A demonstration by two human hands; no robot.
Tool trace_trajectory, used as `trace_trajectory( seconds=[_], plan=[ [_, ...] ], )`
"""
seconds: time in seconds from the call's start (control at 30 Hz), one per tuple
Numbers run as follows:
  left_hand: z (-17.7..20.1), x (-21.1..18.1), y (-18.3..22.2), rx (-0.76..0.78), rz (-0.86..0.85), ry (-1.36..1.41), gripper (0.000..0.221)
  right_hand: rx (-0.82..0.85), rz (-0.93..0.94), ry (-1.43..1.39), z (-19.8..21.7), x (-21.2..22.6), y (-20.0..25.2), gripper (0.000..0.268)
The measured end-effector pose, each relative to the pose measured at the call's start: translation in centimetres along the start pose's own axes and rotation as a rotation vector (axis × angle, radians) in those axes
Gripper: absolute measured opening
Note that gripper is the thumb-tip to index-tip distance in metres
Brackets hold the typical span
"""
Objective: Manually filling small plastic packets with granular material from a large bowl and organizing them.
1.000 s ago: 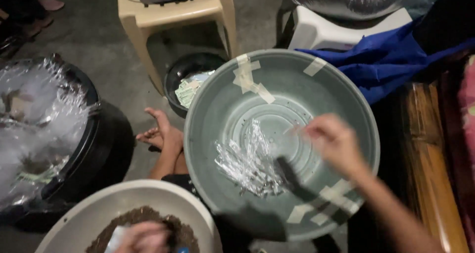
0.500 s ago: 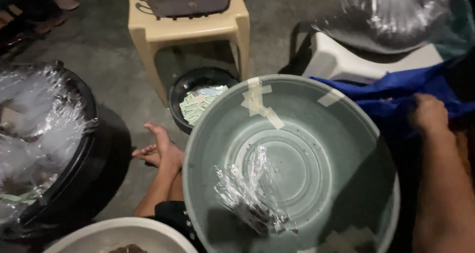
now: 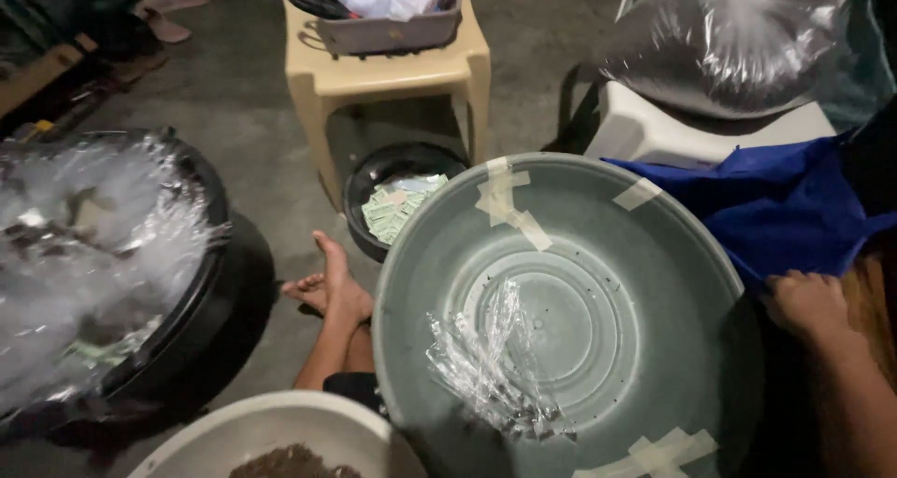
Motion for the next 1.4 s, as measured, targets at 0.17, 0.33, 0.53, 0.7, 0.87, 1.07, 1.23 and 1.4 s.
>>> trace_trajectory(
  seconds=[0.17, 0.33, 0.53, 0.7, 0.87, 1.07, 1.23, 1.4],
  plan=[
    [-0.2, 4.0, -6.2, -0.114, -0.154, 0.201, 0.091, -0.384, -0.091, -0.292, 1.9, 2.3, 3.2, 0.056],
    [40.5, 3.8, -1.7, 0.106, -0.982, -0.34, 0.044, -0.335, 0.166, -0.787, 17.6, 11.7, 14.0, 0.057],
    [42.0, 1.6, 7.7, 0.188, -1.352, -0.689, 0.02, 0.302, 0.572, -1.553, 28.6, 25.1, 31.3, 0.055],
    [38.7, 1.9, 8.7, 0.315, -1.405, -0.537, 0.023, 0.429, 0.631, -1.703, 32.9, 30.4, 38.5, 0.071],
    [31.7, 4.6, 6.6, 0.339, -1.277, -1.215, 0.049, 0.246, 0.528, -1.572, 32.2, 30.3, 39.0, 0.082],
    [28.8, 6.5, 6.4, 0.326, -1.549, -1.14, 0.038, 0.41, 0.479, -1.927, 29.6, 29.1, 40.4, 0.081],
    [30.0, 4.1, 8.2, 0.449, -1.349, -1.195, 0.031, 0.207, 0.578, -1.758, 31.5, 28.0, 41.8, 0.08],
    [32.9, -0.9, 12.6, 0.605, -0.979, -1.023, 0.038, -0.358, 0.641, -1.529, 40.7, 26.6, 43.1, 0.08]
  ],
)
Point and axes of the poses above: each hand's wrist, its own y-axis away from the middle knuckle, its own z-axis out of the back of the hand, x = y × z, the point moved 2 cm from there along -y, towards the middle knuckle
